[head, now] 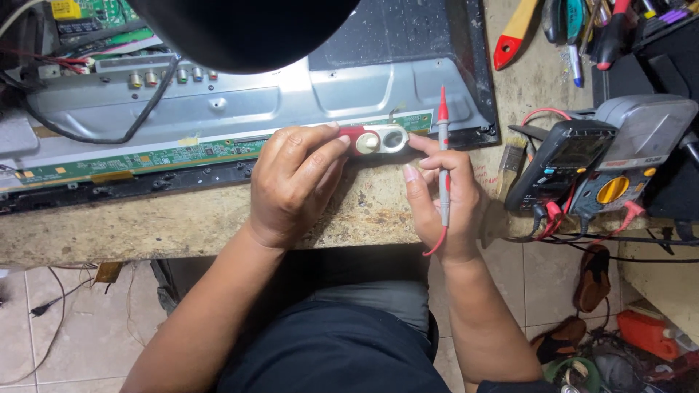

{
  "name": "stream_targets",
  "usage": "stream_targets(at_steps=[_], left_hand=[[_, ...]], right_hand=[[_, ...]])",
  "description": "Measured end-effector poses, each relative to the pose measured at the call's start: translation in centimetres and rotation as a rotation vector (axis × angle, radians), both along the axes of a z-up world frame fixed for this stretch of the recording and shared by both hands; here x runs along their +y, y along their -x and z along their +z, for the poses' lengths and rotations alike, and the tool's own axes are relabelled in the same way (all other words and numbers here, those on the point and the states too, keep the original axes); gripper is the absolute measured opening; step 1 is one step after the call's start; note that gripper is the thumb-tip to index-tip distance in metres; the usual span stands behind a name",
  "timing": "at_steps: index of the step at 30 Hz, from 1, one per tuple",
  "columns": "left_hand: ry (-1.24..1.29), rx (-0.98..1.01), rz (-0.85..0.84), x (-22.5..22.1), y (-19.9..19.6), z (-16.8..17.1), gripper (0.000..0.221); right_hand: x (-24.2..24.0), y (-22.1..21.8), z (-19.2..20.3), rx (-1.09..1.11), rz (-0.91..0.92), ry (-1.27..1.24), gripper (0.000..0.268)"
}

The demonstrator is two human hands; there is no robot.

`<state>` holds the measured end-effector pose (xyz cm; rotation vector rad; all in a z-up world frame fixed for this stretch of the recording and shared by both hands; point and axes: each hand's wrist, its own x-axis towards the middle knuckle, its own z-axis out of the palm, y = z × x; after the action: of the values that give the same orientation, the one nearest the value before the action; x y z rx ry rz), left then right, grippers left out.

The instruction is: Testing a television circuit board using a multimeter probe and a handheld component

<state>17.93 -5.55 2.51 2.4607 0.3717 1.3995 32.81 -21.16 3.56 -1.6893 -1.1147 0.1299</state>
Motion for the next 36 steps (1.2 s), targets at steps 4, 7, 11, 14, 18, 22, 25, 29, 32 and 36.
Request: stream_targets(at_steps=[4, 7, 11, 14, 18, 22, 25, 29, 32, 36], left_hand=[[-0.007, -0.034, 0.007, 0.0, 0.0, -0.3, 0.025], [-0.021, -0.035, 0.002, 0.1, 0.1, -0.3, 0.021], [-0.028, -0.009, -0.008, 0.3, 0.1, -0.3, 0.023], [-0.018, 0.015, 0.001, 0.1, 0.1, -0.2, 0.026], [-0.011, 0.034, 0.042, -0.1, 0.2, -0.3, 0.028], [-0.016, 0.037, 0.058, -0.2, 0.3, -0.2, 0.03], [-0.013, 0.043, 0.063, -0.2, 0.4, -0.2, 0.032], [-0.008, 0.042, 0.069, -0.2, 0.4, -0.3, 0.032], [-0.009, 0.035, 0.075, -0.1, 0.4, -0.1, 0.031], [-0.014, 0.026, 0.08, -0.2, 0.4, 0.0, 0.032]], right_hand=[[-0.2, 0.1, -0.1, -0.02, -0.001, 0.006, 0.012], [-0.3, 0.0, 0.3, -0.094, -0.012, 0.011, 0.012], [-0.2, -0.2, 0.4, -0.035, 0.008, -0.035, 0.014], [-0.2, -0.5, -0.7, -0.015, 0.018, -0.055, 0.013], [0.1, -0.2, -0.9, -0.001, 0.026, -0.096, 0.012], [0.0, -0.3, -0.5, -0.038, 0.028, -0.075, 0.013], [0.1, -0.2, -0.4, -0.022, 0.044, -0.102, 0.012], [0.0, -0.2, -0.5, -0.037, 0.038, -0.077, 0.012], [0.1, -0.1, -0.4, -0.021, 0.034, -0.074, 0.011], [0.0, -0.1, -0.1, -0.04, 0.02, -0.043, 0.01]])
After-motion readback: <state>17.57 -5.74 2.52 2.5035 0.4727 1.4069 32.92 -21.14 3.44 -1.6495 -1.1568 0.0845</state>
